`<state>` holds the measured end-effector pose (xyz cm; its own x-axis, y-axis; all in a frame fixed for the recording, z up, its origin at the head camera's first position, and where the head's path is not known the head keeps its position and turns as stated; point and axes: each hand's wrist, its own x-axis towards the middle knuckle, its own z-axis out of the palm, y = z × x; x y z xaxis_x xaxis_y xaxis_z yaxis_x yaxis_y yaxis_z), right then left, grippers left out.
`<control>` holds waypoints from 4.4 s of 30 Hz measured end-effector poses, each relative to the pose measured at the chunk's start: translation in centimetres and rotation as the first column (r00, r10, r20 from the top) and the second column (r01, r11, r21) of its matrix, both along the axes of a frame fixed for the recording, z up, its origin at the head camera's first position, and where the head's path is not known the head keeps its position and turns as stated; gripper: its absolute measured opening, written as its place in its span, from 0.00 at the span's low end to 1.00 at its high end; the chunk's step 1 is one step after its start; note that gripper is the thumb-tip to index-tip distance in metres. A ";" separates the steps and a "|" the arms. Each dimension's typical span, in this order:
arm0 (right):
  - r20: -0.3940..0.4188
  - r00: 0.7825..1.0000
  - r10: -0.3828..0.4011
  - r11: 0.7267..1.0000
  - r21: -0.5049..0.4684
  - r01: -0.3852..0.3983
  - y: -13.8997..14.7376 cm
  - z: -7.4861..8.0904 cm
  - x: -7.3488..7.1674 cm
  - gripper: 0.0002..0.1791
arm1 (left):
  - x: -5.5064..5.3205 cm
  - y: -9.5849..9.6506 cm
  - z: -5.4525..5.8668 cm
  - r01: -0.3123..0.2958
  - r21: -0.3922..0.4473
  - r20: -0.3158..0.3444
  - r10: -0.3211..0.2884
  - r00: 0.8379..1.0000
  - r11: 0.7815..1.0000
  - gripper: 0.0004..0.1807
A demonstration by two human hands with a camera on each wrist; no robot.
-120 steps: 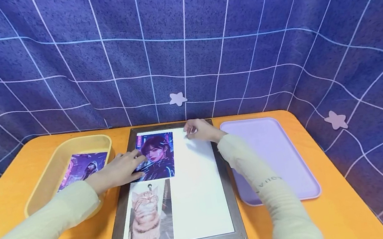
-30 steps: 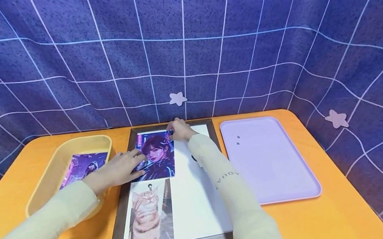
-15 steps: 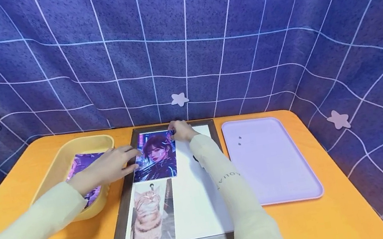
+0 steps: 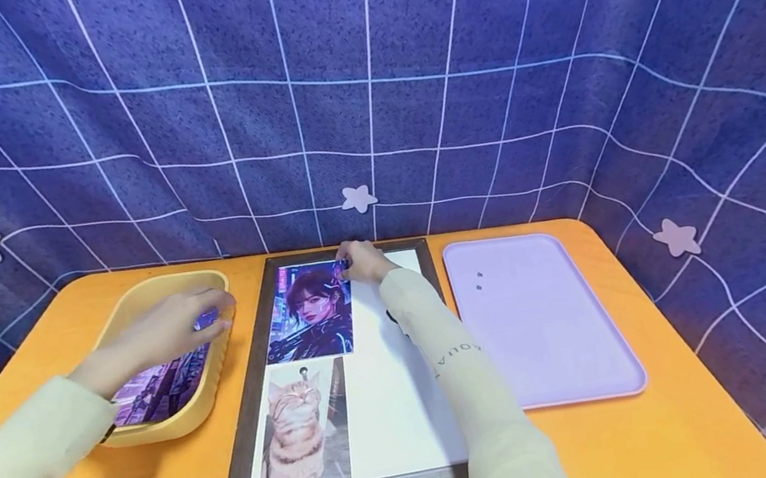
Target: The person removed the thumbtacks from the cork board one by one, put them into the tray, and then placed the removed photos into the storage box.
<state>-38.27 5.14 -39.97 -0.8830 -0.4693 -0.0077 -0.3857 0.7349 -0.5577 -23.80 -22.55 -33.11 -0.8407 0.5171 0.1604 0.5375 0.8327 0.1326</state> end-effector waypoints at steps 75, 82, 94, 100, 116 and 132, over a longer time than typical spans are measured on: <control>0.018 1.000 0.014 0.982 -0.190 -0.010 0.0 1.1 0.6 0.15 | 1.2 -17.3 -1.8 -0.657 0.216 0.820 0.231 0.523 0.722 0.36; -0.021 1.000 0.020 0.976 -0.214 -0.024 0.2 1.7 0.9 0.15 | 1.3 -17.3 -1.8 -0.658 0.226 0.819 0.226 0.527 0.718 0.35; 0.023 0.999 0.040 0.912 -0.409 -0.027 0.8 2.5 1.0 0.15 | 1.5 -17.3 -2.1 -0.658 0.246 0.814 0.216 0.539 0.712 0.33; 0.058 0.997 0.043 0.886 -0.463 -0.011 1.0 2.9 0.9 0.16 | 1.3 -17.4 -2.1 -0.657 0.231 0.818 0.222 0.530 0.718 0.36; 0.159 0.986 0.045 0.821 -0.568 0.053 1.4 5.1 1.2 0.17 | 1.5 -17.3 -2.1 -0.647 0.233 0.807 0.227 0.546 0.726 0.36; 0.146 0.986 0.084 0.796 -0.605 0.022 -0.4 6.6 1.8 0.17 | 1.7 -17.2 -2.0 -0.650 0.236 0.803 0.232 0.549 0.723 0.36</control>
